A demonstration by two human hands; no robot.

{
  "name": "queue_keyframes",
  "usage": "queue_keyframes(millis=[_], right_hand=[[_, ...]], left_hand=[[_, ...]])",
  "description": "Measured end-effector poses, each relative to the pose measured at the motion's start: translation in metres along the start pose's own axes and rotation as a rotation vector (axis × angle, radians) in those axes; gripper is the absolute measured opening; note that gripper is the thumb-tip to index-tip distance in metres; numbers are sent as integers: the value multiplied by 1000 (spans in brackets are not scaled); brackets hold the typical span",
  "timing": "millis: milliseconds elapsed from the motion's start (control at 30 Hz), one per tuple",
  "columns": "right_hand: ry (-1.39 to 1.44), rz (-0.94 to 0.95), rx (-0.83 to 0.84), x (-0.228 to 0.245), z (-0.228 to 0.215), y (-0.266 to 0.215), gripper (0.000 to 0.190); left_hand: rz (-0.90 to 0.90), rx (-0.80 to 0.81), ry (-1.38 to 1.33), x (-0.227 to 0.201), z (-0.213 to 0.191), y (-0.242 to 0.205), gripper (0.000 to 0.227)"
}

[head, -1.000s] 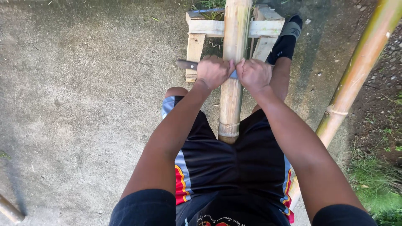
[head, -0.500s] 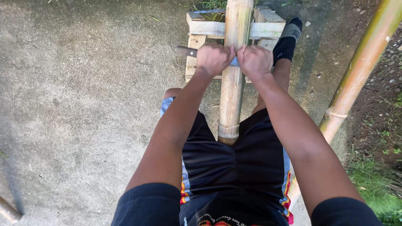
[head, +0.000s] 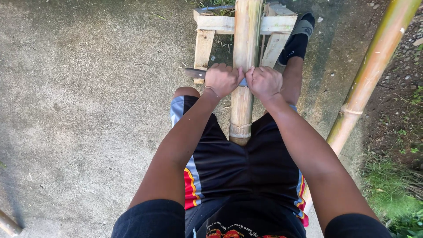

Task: Shave or smooth the surface of a bamboo pole using a knife.

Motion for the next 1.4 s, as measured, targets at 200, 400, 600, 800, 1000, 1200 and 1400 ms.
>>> queue_keyframes(millis=[200,400,600,800,1000,1200,1400], right_hand=[[6,17,16,11,-7,-20,39],[-19,2,19,22,-13,-39,36],[-20,39,32,28,-17,-52,37],[-16,27,44,34,-19,-67,35],[-33,40,56,39,-22,-75,34],[-2,54,126,41,-21,-82,36],[68,168,208,38,-27,-74,41]], left_hand=[[13,-38,-8,-14,-13,-18,44],[-4,-42,-12,-26,-19,-38,41],[-15,-6,-20,-35,-24,-49,39],[-31,20,-36,-41,-26,-63,40],[-6,-1,-28,-50,-32,-72,38],[-57,25,-67,-51,-33,-80,40],[-40,97,-67,-52,-39,-69,39]])
Point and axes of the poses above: each hand's wrist, its own y-axis towards the middle knuckle, its own z-axis out of the palm, x = y × z, the point moved 6 cm from there along y, towards the middle knuckle, and after that the axes turned 1 degree about y, right-handed, at the moved point
